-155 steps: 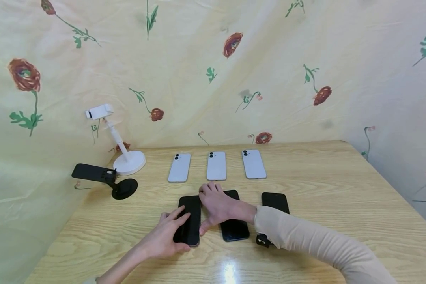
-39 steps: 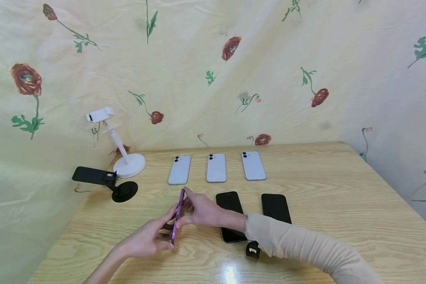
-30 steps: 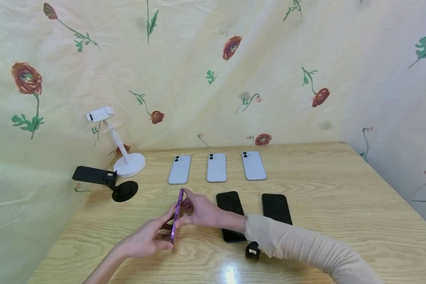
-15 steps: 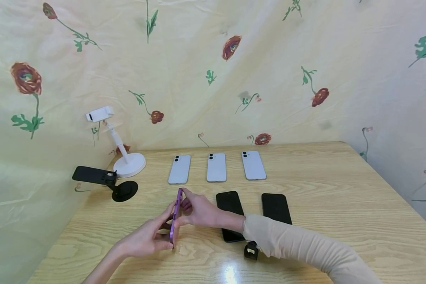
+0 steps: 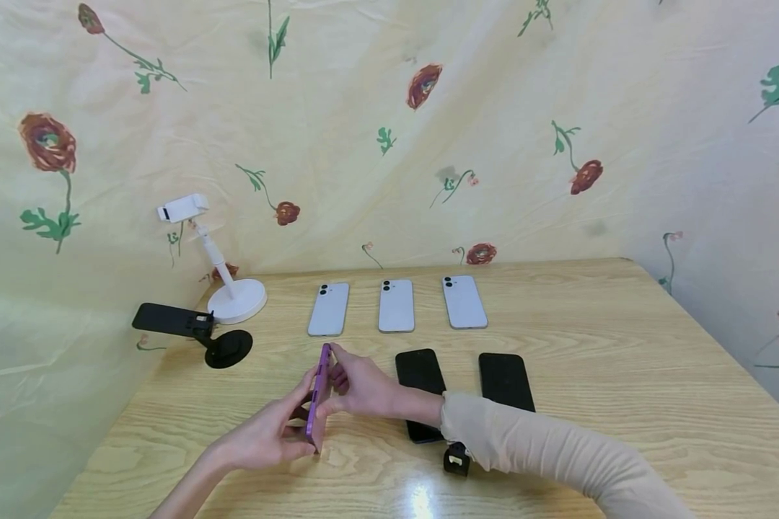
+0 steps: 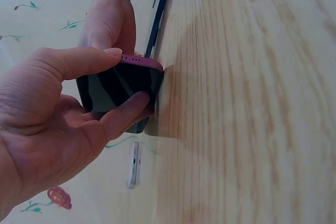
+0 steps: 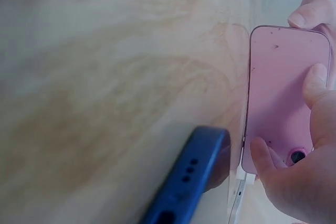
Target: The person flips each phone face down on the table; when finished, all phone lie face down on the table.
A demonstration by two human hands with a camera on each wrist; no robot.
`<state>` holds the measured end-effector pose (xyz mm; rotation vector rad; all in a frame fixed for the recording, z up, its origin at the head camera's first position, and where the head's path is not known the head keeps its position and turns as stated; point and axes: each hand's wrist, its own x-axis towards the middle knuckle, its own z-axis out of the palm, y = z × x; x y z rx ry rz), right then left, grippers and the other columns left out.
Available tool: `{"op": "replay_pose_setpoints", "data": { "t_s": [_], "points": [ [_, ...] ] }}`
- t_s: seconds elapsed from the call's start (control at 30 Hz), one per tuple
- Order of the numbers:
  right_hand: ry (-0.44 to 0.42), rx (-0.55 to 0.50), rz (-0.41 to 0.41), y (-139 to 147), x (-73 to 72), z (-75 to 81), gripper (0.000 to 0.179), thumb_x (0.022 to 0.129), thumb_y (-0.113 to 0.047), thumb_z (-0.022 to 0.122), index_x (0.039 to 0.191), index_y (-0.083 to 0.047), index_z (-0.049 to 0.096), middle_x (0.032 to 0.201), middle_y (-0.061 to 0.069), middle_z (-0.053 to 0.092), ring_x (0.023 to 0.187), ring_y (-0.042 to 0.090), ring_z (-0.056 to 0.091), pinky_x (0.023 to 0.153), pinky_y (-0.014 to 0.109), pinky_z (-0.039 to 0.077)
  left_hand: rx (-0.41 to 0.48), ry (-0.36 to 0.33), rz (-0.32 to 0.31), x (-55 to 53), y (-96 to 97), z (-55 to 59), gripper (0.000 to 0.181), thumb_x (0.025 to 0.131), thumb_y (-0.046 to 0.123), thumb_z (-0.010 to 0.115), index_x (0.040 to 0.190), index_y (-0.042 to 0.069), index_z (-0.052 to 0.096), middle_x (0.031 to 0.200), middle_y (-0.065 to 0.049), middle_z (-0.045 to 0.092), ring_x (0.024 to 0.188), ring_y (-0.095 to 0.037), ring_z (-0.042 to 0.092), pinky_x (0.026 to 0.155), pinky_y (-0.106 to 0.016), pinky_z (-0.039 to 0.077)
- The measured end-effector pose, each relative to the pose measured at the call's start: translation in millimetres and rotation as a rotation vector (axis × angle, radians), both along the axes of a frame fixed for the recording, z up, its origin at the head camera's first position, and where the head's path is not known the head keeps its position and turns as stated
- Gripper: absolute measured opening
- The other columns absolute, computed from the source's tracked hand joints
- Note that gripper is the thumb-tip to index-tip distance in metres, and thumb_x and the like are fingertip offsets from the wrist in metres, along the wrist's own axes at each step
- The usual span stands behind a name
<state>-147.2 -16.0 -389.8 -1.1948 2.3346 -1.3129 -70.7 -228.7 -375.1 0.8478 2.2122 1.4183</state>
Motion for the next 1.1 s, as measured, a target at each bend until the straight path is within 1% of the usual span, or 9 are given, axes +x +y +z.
{"op": "replay_pose_setpoints", "data": {
  "t_s": [0.07, 0.17, 0.23, 0.4, 0.67, 0.77, 0.9, 1.0, 1.1],
  "points": [
    [0.023, -0.009, 0.011, -0.9, -0.6, -0.3, 0.103, 0.077, -0.023, 0.088, 0.151, 0.012, 0.025, 0.102, 0.01, 0.068, 0.089, 0.017, 0.065, 0.078, 0.022, 0.053, -0.001, 0.02, 0.001, -0.3, -0.7, -0.2, 0.108, 0.091, 0.001, 0.071, 0.159, 0.008, -0.012, 0.142, -0.033, 0.04, 0.111, -0.033, 0.06, 0.092, -0.032, 0.051],
    [0.042, -0.023, 0.023, -2.4, -1.6, -1.3, 0.092, 0.076, -0.023, 0.088, 0.144, 0.008, 0.035, 0.099, 0.008, 0.067, 0.087, 0.018, 0.065, 0.076, 0.023, 0.053, -0.003, 0.027, 0.003, -0.3, -1.6, -0.4, 0.108, 0.09, 0.0, 0.072, 0.159, 0.007, -0.012, 0.149, -0.036, 0.031, 0.114, -0.035, 0.059, 0.093, -0.033, 0.051],
    [0.048, -0.025, 0.028, -3.3, -1.6, -1.6, 0.084, 0.076, -0.024, 0.089, 0.138, 0.006, 0.041, 0.097, 0.007, 0.066, 0.086, 0.019, 0.064, 0.075, 0.023, 0.053, -0.012, 0.018, 0.014, 0.2, -2.1, -0.4, 0.109, 0.09, 0.001, 0.072, 0.159, 0.007, -0.012, 0.153, -0.036, 0.026, 0.116, -0.035, 0.057, 0.094, -0.031, 0.05],
    [0.049, -0.015, 0.037, -4.6, -0.2, -1.7, 0.072, 0.076, -0.024, 0.089, 0.13, 0.002, 0.048, 0.095, 0.005, 0.064, 0.084, 0.021, 0.062, 0.074, 0.025, 0.053, -0.019, -0.01, 0.029, 1.3, -3.0, 0.1, 0.109, 0.09, 0.002, 0.071, 0.159, 0.009, -0.013, 0.155, -0.035, 0.022, 0.12, -0.037, 0.055, 0.093, -0.029, 0.05],
    [0.11, 0.011, 0.034, -6.3, -1.3, -4.2, 0.066, 0.078, -0.025, 0.088, 0.126, 0.0, 0.05, 0.093, 0.002, 0.064, 0.083, 0.018, 0.061, 0.073, 0.021, 0.051, -0.006, 0.002, 0.023, 1.8, -3.7, 1.1, 0.11, 0.09, 0.002, 0.072, 0.158, 0.007, -0.014, 0.157, -0.036, 0.016, 0.121, -0.038, 0.055, 0.093, -0.031, 0.051],
    [0.131, 0.025, 0.035, -7.1, -1.8, -4.3, 0.065, 0.078, -0.026, 0.088, 0.125, -0.001, 0.051, 0.093, -0.001, 0.064, 0.083, 0.016, 0.061, 0.073, 0.019, 0.05, -0.009, 0.006, 0.026, 2.2, -4.2, 1.2, 0.11, 0.09, 0.003, 0.072, 0.158, 0.007, -0.014, 0.155, -0.037, 0.019, 0.12, -0.037, 0.056, 0.092, -0.031, 0.051],
    [0.128, 0.049, 0.035, -8.3, -1.9, -3.8, 0.062, 0.077, -0.027, 0.088, 0.121, -0.004, 0.051, 0.092, -0.004, 0.063, 0.083, 0.014, 0.061, 0.071, 0.017, 0.048, -0.019, 0.014, 0.037, 2.3, -5.1, 1.2, 0.111, 0.089, 0.003, 0.073, 0.158, 0.008, -0.014, 0.153, -0.037, 0.023, 0.12, -0.036, 0.055, 0.091, -0.031, 0.052],
    [0.12, 0.065, 0.033, -9.0, -1.4, -3.0, 0.064, 0.077, -0.028, 0.088, 0.124, -0.004, 0.051, 0.092, -0.004, 0.063, 0.083, 0.013, 0.061, 0.071, 0.016, 0.048, -0.029, 0.03, 0.047, 2.5, -5.8, 1.5, 0.113, 0.088, 0.004, 0.074, 0.158, 0.008, -0.014, 0.152, -0.036, 0.027, 0.12, -0.034, 0.055, 0.09, -0.031, 0.052],
    [0.121, 0.09, 0.023, -9.6, -0.7, -2.6, 0.08, 0.077, -0.03, 0.089, 0.137, 0.001, 0.046, 0.092, -0.004, 0.062, 0.082, 0.013, 0.06, 0.07, 0.016, 0.048, -0.032, 0.043, 0.052, 2.5, -6.3, 1.7, 0.114, 0.087, 0.005, 0.075, 0.159, 0.008, -0.013, 0.15, -0.035, 0.03, 0.119, -0.032, 0.056, 0.089, -0.031, 0.053]
  ]
}}
